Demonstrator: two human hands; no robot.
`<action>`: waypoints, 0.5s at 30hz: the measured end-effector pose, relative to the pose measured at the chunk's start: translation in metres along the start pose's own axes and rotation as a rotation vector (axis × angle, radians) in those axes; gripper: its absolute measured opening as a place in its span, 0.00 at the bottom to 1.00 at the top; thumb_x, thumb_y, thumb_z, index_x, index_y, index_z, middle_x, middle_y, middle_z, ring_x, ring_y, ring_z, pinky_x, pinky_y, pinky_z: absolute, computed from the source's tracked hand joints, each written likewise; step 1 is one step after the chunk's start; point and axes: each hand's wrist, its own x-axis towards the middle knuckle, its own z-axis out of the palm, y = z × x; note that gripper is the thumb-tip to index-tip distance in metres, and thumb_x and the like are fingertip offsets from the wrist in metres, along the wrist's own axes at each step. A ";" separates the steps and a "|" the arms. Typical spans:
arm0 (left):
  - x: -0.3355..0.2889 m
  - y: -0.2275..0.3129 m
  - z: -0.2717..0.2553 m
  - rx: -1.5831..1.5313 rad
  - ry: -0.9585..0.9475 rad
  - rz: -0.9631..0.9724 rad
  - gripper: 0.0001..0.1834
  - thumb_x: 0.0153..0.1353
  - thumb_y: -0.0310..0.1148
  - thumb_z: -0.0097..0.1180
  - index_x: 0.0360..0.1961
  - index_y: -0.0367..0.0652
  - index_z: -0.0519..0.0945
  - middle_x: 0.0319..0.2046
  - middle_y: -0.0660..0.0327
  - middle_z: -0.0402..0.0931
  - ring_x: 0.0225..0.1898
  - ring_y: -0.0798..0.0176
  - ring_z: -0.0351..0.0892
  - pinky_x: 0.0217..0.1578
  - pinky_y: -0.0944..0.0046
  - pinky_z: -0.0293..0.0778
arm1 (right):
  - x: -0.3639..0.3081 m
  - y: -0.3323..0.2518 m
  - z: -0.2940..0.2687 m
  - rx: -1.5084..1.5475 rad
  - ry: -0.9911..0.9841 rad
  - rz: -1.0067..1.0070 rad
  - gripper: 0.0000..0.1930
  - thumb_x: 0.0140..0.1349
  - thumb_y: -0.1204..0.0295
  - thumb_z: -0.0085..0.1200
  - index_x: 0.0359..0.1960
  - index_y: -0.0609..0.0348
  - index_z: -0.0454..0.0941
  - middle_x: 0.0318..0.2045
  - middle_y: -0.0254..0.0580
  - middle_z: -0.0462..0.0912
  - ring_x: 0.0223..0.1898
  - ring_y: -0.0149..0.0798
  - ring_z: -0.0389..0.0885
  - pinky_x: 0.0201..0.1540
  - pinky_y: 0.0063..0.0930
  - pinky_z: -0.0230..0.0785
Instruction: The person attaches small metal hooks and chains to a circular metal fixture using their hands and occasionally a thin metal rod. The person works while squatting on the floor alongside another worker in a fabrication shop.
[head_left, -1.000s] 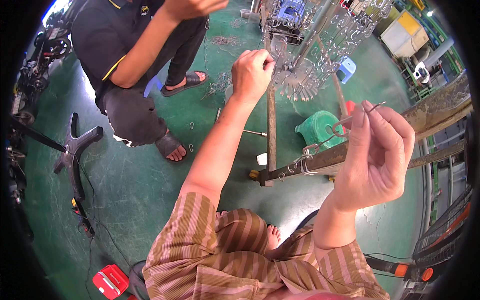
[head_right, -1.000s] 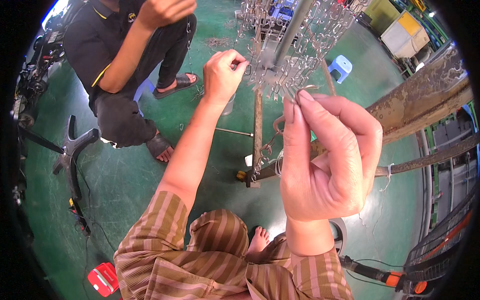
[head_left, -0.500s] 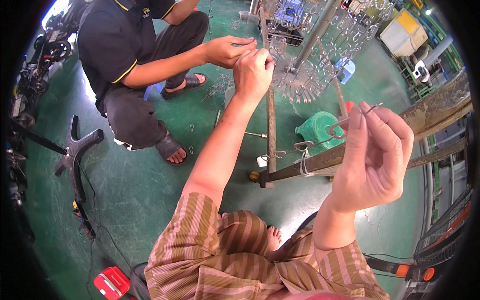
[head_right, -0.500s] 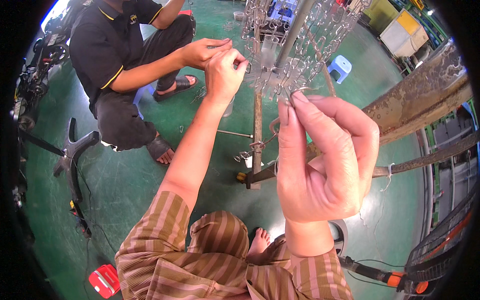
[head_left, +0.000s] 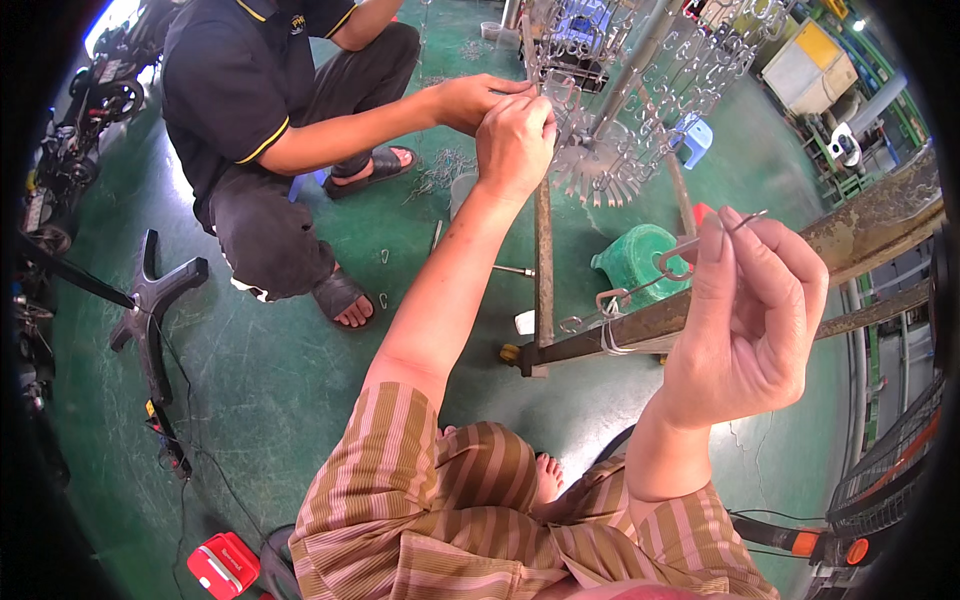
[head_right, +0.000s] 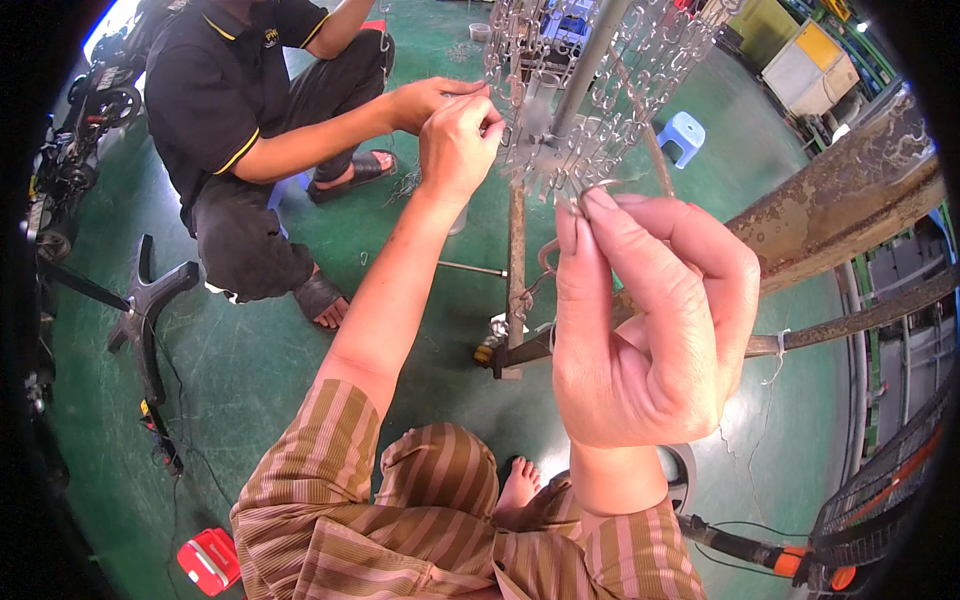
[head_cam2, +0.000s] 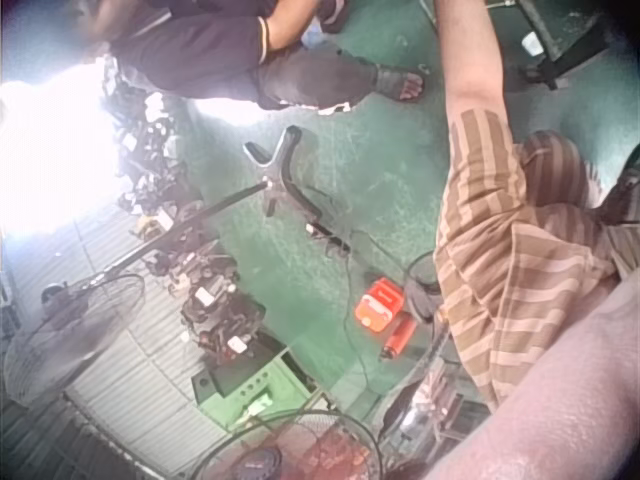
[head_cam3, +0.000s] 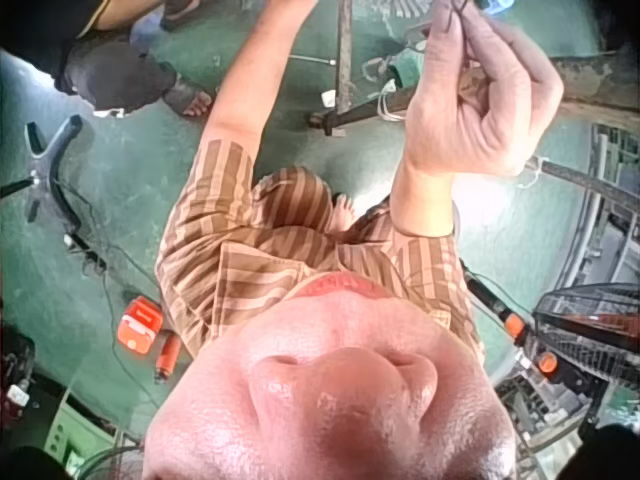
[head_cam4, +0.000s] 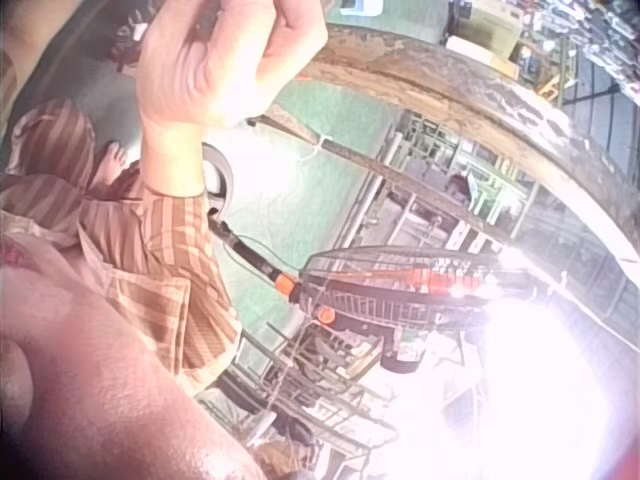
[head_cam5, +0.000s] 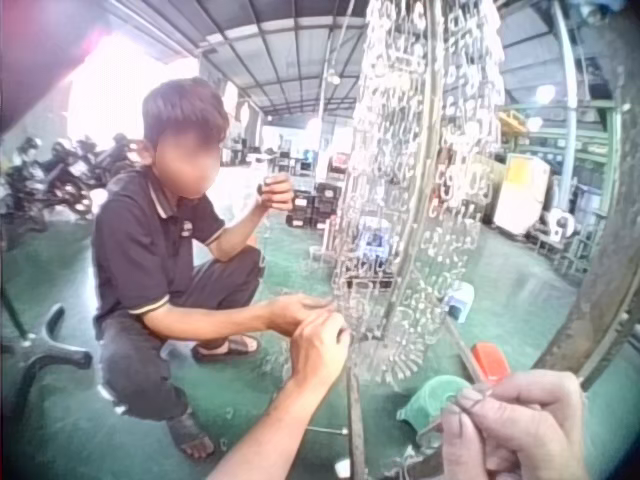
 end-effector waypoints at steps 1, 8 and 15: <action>0.000 0.000 0.000 0.011 0.000 0.011 0.08 0.40 0.23 0.60 0.19 0.41 0.71 0.22 0.57 0.74 0.30 0.51 0.75 0.32 0.54 0.70 | 0.000 0.000 -0.001 -0.003 -0.002 -0.001 0.12 0.44 0.87 0.63 0.32 0.64 0.81 0.32 0.43 0.76 0.31 0.33 0.76 0.29 0.20 0.71; -0.007 -0.003 -0.002 0.027 0.089 -0.019 0.08 0.41 0.24 0.60 0.20 0.41 0.71 0.22 0.57 0.74 0.29 0.51 0.75 0.32 0.54 0.70 | -0.001 0.000 -0.002 -0.001 -0.009 0.003 0.12 0.44 0.87 0.63 0.32 0.64 0.81 0.32 0.43 0.77 0.31 0.33 0.76 0.29 0.20 0.71; -0.012 0.004 -0.017 0.124 0.108 0.014 0.08 0.41 0.24 0.62 0.20 0.41 0.73 0.20 0.58 0.73 0.26 0.53 0.73 0.28 0.57 0.69 | -0.001 -0.001 -0.002 0.025 0.001 0.019 0.13 0.43 0.87 0.63 0.32 0.64 0.81 0.32 0.42 0.77 0.31 0.33 0.76 0.30 0.21 0.70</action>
